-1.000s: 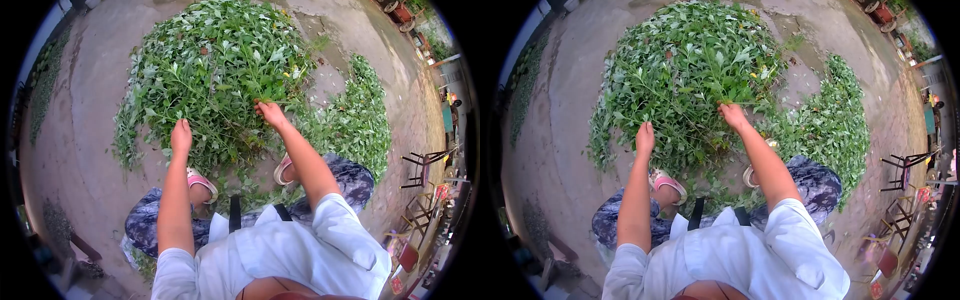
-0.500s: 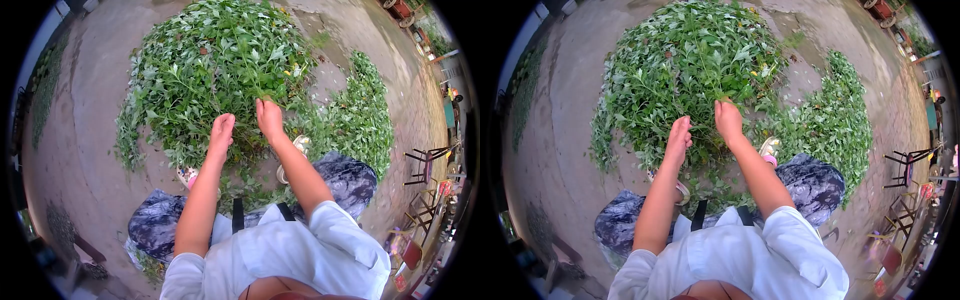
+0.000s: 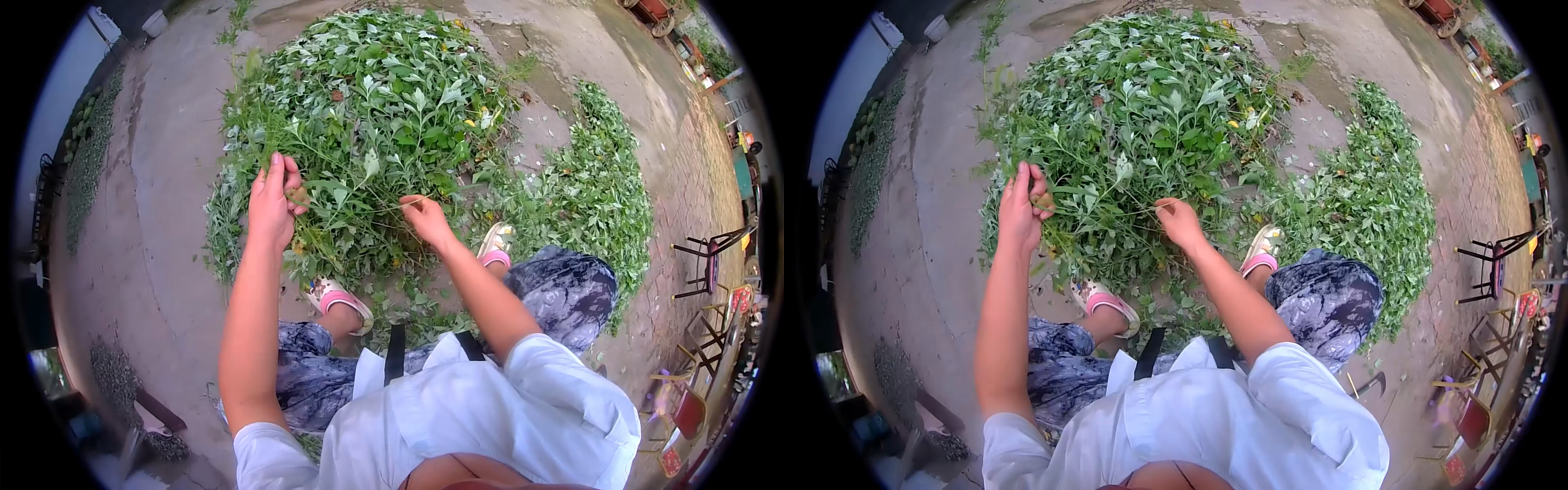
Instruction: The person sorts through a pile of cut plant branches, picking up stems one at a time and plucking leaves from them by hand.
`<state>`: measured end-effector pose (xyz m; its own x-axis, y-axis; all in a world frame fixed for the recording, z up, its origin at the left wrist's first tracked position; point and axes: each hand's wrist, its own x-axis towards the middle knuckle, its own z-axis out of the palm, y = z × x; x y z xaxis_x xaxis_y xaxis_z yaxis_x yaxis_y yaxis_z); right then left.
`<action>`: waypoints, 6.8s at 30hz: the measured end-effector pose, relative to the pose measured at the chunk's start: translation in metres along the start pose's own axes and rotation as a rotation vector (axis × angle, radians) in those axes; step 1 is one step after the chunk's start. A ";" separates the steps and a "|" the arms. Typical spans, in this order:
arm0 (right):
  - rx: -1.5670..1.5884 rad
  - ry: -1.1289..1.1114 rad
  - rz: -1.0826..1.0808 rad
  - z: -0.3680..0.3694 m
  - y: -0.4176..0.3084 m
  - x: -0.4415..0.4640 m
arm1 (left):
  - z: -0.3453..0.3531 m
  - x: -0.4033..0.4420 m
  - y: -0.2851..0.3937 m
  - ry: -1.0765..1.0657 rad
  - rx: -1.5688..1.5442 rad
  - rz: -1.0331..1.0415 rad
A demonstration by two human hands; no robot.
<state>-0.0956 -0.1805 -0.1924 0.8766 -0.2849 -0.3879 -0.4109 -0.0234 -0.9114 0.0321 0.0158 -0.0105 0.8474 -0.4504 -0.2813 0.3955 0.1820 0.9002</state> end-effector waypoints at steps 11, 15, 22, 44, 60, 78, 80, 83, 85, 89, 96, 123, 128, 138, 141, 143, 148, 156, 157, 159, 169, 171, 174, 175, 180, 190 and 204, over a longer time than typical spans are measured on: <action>1.140 -0.325 0.015 0.069 -0.079 -0.020 | 0.004 -0.026 0.018 -0.109 -0.199 0.087; 1.102 -0.033 0.011 0.026 -0.068 -0.005 | -0.036 -0.051 0.060 0.030 -0.183 0.293; 1.194 0.055 -0.089 -0.010 -0.071 0.001 | -0.212 -0.194 0.077 0.882 0.239 0.484; 1.084 -0.642 -0.206 0.040 -0.145 -0.064 | -0.044 -0.146 0.034 0.110 1.119 0.515; 1.079 -0.492 -0.227 0.023 -0.139 -0.072 | 0.022 -0.106 -0.052 -0.246 0.358 -0.104; 1.208 -0.399 -0.247 0.009 -0.137 -0.062 | 0.008 -0.163 -0.040 -0.374 -0.067 -0.567; 1.233 -0.270 -0.261 -0.007 -0.140 -0.058 | -0.009 -0.176 -0.032 -0.230 0.062 -0.521; 1.415 0.061 -0.282 -0.054 -0.130 -0.035 | -0.058 -0.216 -0.006 0.060 0.438 -0.174; 1.283 0.281 -0.321 -0.076 -0.123 -0.027 | -0.100 -0.252 0.012 0.497 0.497 0.096; 1.207 0.418 -0.269 -0.077 -0.108 -0.020 | -0.268 -0.357 -0.051 1.128 1.013 0.220; 0.403 0.136 -0.016 -0.028 -0.081 -0.016 | -0.314 -0.518 -0.162 1.176 0.619 -1.410; 0.891 -0.218 0.134 0.020 -0.122 -0.038 | -0.025 -0.071 -0.060 -0.321 0.701 -0.115; 1.000 -0.270 0.116 0.018 -0.127 -0.041 | -0.015 -0.071 -0.062 -0.357 0.332 -0.360; 1.031 -0.082 -0.026 0.011 -0.138 -0.039 | -0.010 -0.095 -0.051 -0.334 0.834 0.075; 0.973 -0.122 -0.049 0.009 -0.148 -0.044 | -0.014 -0.095 -0.052 -0.363 0.701 -0.027; 0.938 -0.198 -0.029 0.006 -0.154 -0.046 | -0.019 -0.093 -0.053 -0.355 0.591 -0.078; 0.771 -0.206 -0.073 0.003 -0.159 -0.049 | -0.022 -0.093 -0.041 -0.299 0.352 -0.362; 0.772 0.260 -0.074 -0.030 -0.164 -0.034 | -0.040 -0.098 -0.032 -0.338 0.320 -0.412; 0.749 0.245 -0.074 -0.037 -0.165 -0.034 | -0.041 -0.097 -0.031 -0.234 0.354 -0.362; 0.727 0.239 -0.070 -0.042 -0.167 -0.039 | -0.038 -0.095 -0.031 -0.200 0.357 -0.305; 0.746 0.107 -0.045 -0.009 -0.170 -0.038 | 0.002 -0.097 -0.051 -0.398 0.495 -0.136; 0.727 0.134 -0.068 -0.005 -0.172 -0.037 | 0.004 -0.098 -0.046 -0.361 0.464 -0.241; 0.683 0.113 -0.071 -0.018 -0.169 -0.033 | -0.001 -0.098 -0.051 -0.419 0.415 -0.256; 0.691 0.176 -0.078 -0.022 -0.168 -0.029 | -0.002 -0.099 -0.048 -0.421 0.416 -0.254; 0.919 0.520 -0.106 -0.084 -0.155 -0.014 | -0.032 -0.114 -0.033 -0.427 0.450 -0.461; 0.493 0.372 -0.212 -0.086 -0.144 -0.018 | -0.310 -0.332 -0.049 0.725 1.574 -0.303; -0.577 -0.088 -0.134 0.090 -0.025 0.045 | -0.157 -0.203 0.032 0.659 1.468 -0.209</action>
<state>-0.0237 -0.1069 -0.1995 0.9375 -0.1637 -0.3071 -0.3435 -0.5770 -0.7410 -0.0714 0.2504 0.0234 0.9747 0.1439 -0.1711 0.1838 -0.9515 0.2467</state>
